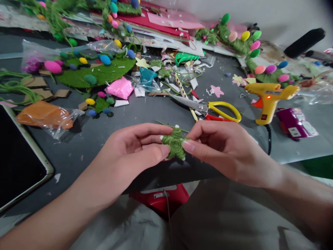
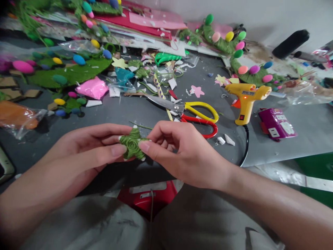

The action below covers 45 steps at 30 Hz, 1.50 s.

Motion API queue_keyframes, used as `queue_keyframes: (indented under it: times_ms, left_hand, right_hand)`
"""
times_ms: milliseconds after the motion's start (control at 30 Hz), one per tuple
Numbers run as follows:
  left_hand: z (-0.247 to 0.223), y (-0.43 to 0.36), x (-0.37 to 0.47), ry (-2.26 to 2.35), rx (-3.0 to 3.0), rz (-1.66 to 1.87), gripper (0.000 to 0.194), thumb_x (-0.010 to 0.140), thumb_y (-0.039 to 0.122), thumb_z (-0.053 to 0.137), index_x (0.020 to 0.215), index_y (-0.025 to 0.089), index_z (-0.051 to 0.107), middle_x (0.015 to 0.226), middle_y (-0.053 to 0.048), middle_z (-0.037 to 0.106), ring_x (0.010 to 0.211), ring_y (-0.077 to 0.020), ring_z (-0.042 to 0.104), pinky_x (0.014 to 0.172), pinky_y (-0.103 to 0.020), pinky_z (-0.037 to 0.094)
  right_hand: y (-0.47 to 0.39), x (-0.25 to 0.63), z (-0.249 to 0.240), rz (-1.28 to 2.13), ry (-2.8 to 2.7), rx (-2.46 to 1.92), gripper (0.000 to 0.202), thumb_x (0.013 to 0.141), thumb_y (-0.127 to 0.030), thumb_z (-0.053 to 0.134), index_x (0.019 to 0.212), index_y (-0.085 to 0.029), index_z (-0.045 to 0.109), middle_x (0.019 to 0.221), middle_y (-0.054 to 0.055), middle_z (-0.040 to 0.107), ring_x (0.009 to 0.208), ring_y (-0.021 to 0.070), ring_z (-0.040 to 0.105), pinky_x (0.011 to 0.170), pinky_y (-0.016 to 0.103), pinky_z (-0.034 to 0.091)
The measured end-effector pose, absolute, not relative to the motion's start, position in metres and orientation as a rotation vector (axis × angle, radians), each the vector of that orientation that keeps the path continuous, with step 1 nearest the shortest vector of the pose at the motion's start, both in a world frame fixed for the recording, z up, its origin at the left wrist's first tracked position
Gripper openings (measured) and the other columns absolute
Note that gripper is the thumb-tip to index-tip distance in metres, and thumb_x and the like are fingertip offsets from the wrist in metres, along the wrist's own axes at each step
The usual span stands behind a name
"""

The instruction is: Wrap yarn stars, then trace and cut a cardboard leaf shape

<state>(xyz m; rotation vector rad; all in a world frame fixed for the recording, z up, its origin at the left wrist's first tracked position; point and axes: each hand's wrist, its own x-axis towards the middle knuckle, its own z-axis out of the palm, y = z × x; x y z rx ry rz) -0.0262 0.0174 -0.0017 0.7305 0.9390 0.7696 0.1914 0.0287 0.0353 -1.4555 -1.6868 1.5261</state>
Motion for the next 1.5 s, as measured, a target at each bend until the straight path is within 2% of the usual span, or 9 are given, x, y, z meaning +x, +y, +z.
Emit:
queue_keyframes:
  times_ms: [133,267,467,667,800,1033,1300,1500]
  left_hand:
    - [-0.002,0.018,-0.027,0.968,0.694,0.753,0.021,0.083,0.028,0.083,0.104,0.032,0.08,0.086,0.004,0.079,0.072,-0.0096,0.073,0.065,-0.012,0.057]
    - [-0.002,0.018,-0.028,0.981,0.692,0.76,0.019,0.086,0.028,0.081,0.104,0.031,0.08,0.088,0.003,0.08,0.073,-0.0128,0.075,0.064,-0.016,0.059]
    - [0.002,0.016,-0.026,0.969,0.712,0.776,0.02,0.09,0.017,0.075,0.102,0.033,0.08,0.088,0.009,0.08,0.076,-0.0068,0.074,0.068,-0.009,0.056]
    - [0.003,0.014,-0.025,1.017,0.84,0.826,0.027,0.085,0.01,0.077,0.102,0.03,0.081,0.091,0.007,0.082,0.084,-0.008,0.076,0.072,-0.007,0.055]
    - [0.001,0.014,-0.027,1.008,0.832,0.827,0.024,0.086,0.014,0.078,0.104,0.03,0.081,0.093,0.005,0.082,0.083,-0.009,0.076,0.071,-0.008,0.056]
    - [0.004,0.015,-0.021,1.096,0.881,0.821,0.027,0.077,0.015,0.086,0.1,0.028,0.083,0.091,0.002,0.083,0.085,-0.0153,0.078,0.071,-0.012,0.06]
    - [0.011,0.016,-0.018,1.093,0.875,0.788,0.032,0.069,0.012,0.089,0.097,0.028,0.083,0.088,0.002,0.082,0.079,-0.0164,0.078,0.065,-0.013,0.061]
    - [0.013,0.013,-0.019,1.073,0.818,0.775,0.035,0.067,0.008,0.088,0.095,0.028,0.082,0.084,0.003,0.081,0.081,-0.0163,0.079,0.068,-0.013,0.061]
  right_hand:
    - [0.028,0.191,0.036,1.558,-1.656,-1.449,0.021,0.085,-0.031,0.081,0.076,-0.019,0.065,0.059,-0.005,0.053,0.05,0.0063,0.042,0.04,0.02,0.026]
    - [0.029,0.191,0.036,1.579,-1.642,-1.433,0.019,0.085,-0.03,0.08,0.077,-0.019,0.066,0.061,-0.004,0.054,0.051,0.006,0.043,0.041,0.019,0.028]
    - [0.03,0.192,0.037,1.633,-1.609,-1.444,0.023,0.086,-0.035,0.08,0.077,-0.019,0.065,0.059,-0.004,0.051,0.05,0.0062,0.041,0.04,0.02,0.026]
    - [0.029,0.189,0.037,1.615,-1.629,-1.476,0.026,0.084,-0.041,0.081,0.079,-0.02,0.066,0.059,-0.004,0.05,0.051,0.007,0.041,0.041,0.02,0.027]
    - [0.03,0.187,0.036,1.555,-1.652,-1.522,0.029,0.084,-0.042,0.08,0.076,-0.02,0.064,0.058,-0.004,0.049,0.049,0.0068,0.039,0.04,0.021,0.024]
    - [0.031,0.188,0.037,1.545,-1.711,-1.508,0.033,0.087,-0.049,0.077,0.077,-0.02,0.064,0.058,-0.004,0.05,0.05,0.0067,0.04,0.041,0.02,0.025]
    - [0.031,0.184,0.038,1.499,-1.713,-1.531,0.041,0.085,-0.051,0.078,0.068,-0.019,0.058,0.053,-0.005,0.043,0.047,0.0058,0.034,0.039,0.021,0.02]
    - [0.032,0.189,0.04,1.493,-1.755,-1.475,0.046,0.09,-0.056,0.07,0.067,-0.019,0.059,0.059,-0.002,0.053,0.052,0.008,0.043,0.043,0.023,0.03]
